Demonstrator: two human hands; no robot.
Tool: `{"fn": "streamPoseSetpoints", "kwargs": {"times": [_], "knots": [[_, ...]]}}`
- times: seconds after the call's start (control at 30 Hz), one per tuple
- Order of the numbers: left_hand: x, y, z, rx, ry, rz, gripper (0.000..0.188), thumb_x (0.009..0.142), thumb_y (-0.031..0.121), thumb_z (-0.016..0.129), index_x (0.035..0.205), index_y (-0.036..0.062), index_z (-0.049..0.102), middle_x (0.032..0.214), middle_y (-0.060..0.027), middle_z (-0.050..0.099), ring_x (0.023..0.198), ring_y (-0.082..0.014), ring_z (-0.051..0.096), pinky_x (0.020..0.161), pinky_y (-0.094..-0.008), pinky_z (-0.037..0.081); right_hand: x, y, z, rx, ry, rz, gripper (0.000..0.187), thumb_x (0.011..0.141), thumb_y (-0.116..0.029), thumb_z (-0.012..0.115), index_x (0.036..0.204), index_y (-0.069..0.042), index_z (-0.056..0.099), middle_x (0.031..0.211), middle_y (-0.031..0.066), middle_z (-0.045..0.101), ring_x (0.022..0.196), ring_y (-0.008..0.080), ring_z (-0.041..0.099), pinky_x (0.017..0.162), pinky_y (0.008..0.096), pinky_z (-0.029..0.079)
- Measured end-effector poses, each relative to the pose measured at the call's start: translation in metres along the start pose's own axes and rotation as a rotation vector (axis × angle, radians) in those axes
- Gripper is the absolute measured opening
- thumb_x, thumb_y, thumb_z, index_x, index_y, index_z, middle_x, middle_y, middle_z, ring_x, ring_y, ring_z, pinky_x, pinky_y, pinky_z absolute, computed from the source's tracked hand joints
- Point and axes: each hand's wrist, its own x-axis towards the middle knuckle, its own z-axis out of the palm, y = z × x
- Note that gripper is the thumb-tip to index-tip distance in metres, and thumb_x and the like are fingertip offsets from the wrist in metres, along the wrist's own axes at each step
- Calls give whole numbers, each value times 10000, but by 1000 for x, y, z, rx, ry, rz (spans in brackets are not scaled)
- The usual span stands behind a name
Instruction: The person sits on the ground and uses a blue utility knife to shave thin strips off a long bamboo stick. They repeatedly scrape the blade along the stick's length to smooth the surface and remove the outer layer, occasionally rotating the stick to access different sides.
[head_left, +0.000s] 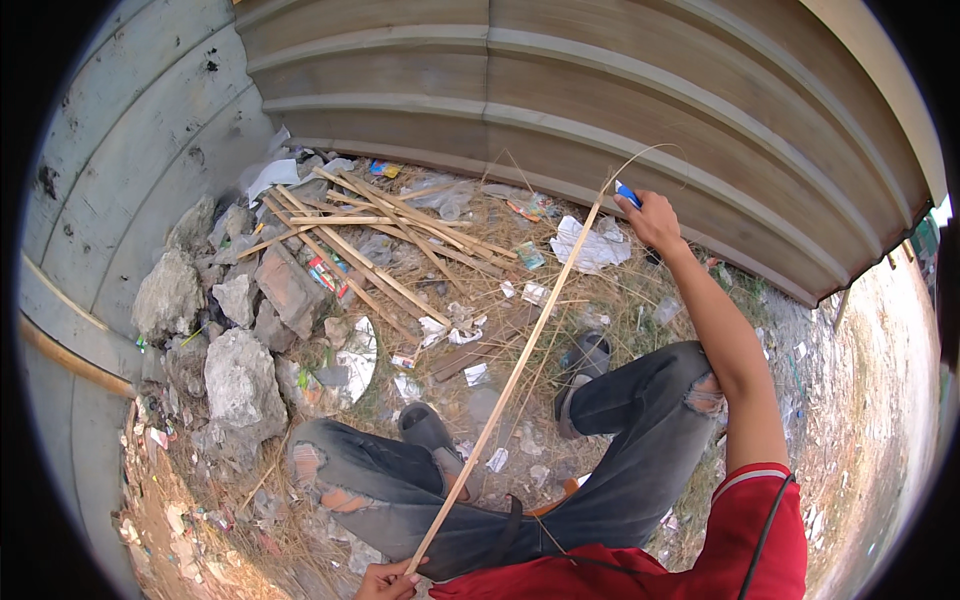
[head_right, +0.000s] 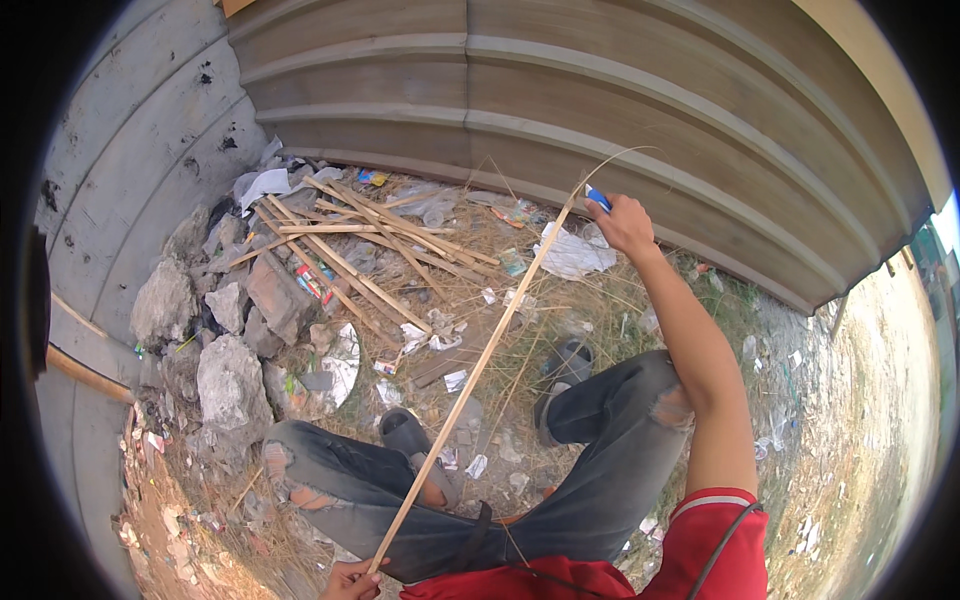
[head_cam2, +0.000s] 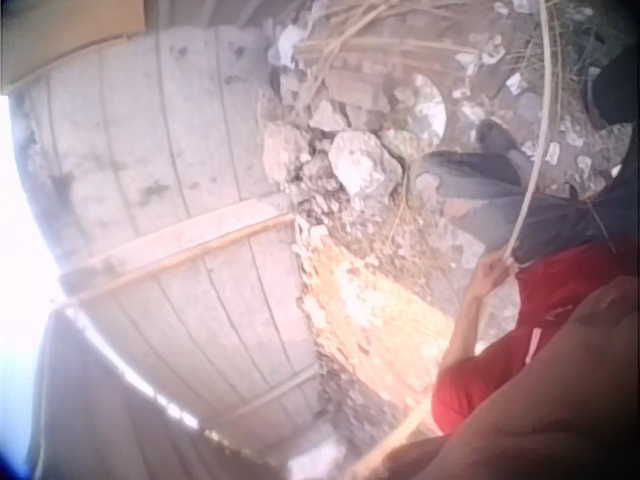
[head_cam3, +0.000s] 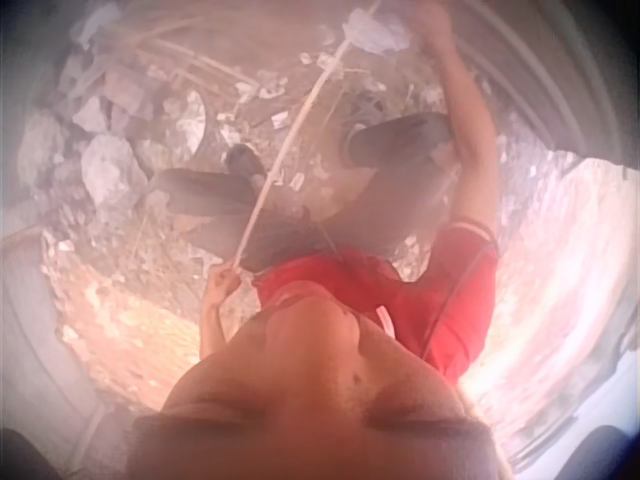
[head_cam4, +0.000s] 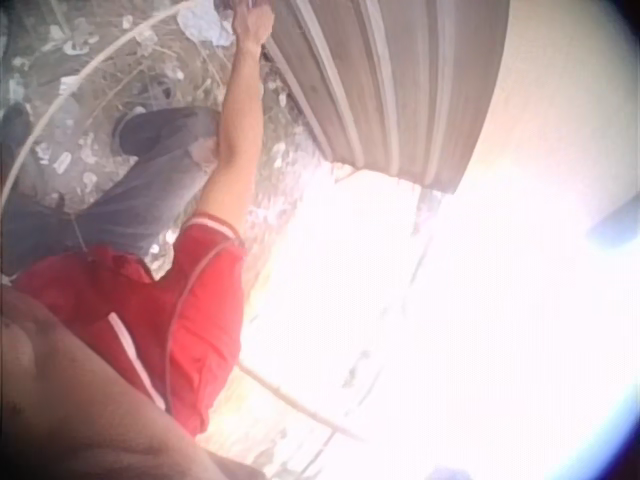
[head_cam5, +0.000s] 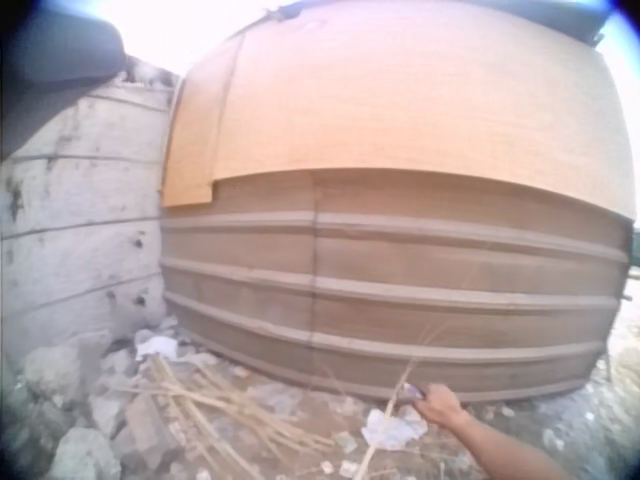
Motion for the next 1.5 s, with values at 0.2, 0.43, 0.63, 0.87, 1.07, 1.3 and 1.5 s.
{"fn": "streamPoseSetpoints", "kwargs": {"times": [0.2, 0.43, 0.63, 0.87, 1.07, 1.3, 1.5], "knots": [[9, 7, 1, 42, 22, -22, 325, 993, 199, 684, 1292, 73, 694, 648, 134, 384, 537, -14, 331, 473, -230, 242, -2, -23, 9, 518, 79, 21, 585, 825, -511, 775, 1057, 24, 726, 809, 154, 712, 776, 249, 680, 779, 373, 536], [19, 3, -6, 148, 6, 119, 365, 988, 185, 693, 1333, 67, 676, 644, 141, 384, 542, -14, 326, 481, -228, 231, 1, -33, 11, 591, 288, 104, 440, 815, -375, 843, 968, 26, 744, 827, 126, 751, 771, 188, 698, 770, 335, 547], [18, 7, -3, 252, 65, 118, 304, 969, 192, 721, 1246, 68, 729, 662, 134, 434, 579, -11, 355, 498, -231, 239, 12, -9, 23, 783, 234, 255, 353, 822, -300, 852, 903, 26, 742, 812, 108, 743, 734, 162, 657, 704, 340, 519], [25, 9, 2, 328, 71, 191, 245, 953, 207, 746, 1151, 63, 758, 663, 129, 440, 590, -19, 357, 502, -246, 258, 18, 6, 29, 825, 262, 198, 287, 890, -247, 800, 886, 24, 705, 848, 98, 734, 737, 163, 627, 678, 313, 487], [28, 1, -6, 78, 41, -20, 384, 977, 172, 691, 1334, 34, 659, 624, 117, 412, 510, -31, 345, 465, -242, 243, 25, 18, 17, 1420, 68, 338, 402, 954, -275, 745, 1123, 60, 600, 1048, 197, 740, 525, 84, 453, 533, 273, 413], [30, 14, 11, 5, 39, -6, 438, 978, 178, 677, 1382, 18, 617, 630, 119, 385, 493, -34, 312, 460, -239, 234, -10, -34, -13, 1300, -365, 536, 552, 956, -440, 723, 1214, 31, 598, 1148, 224, 699, 461, 27, 290, 444, 223, 300], [45, 6, 16, 29, 3, -14, 445, 976, 186, 684, 1389, 34, 618, 654, 127, 399, 505, -26, 330, 465, -236, 238, -24, -81, -8, 1467, -294, 243, 443, 924, -390, 778, 1056, 19, 669, 952, 134, 668, 467, 25, 343, 440, 232, 296]]}}
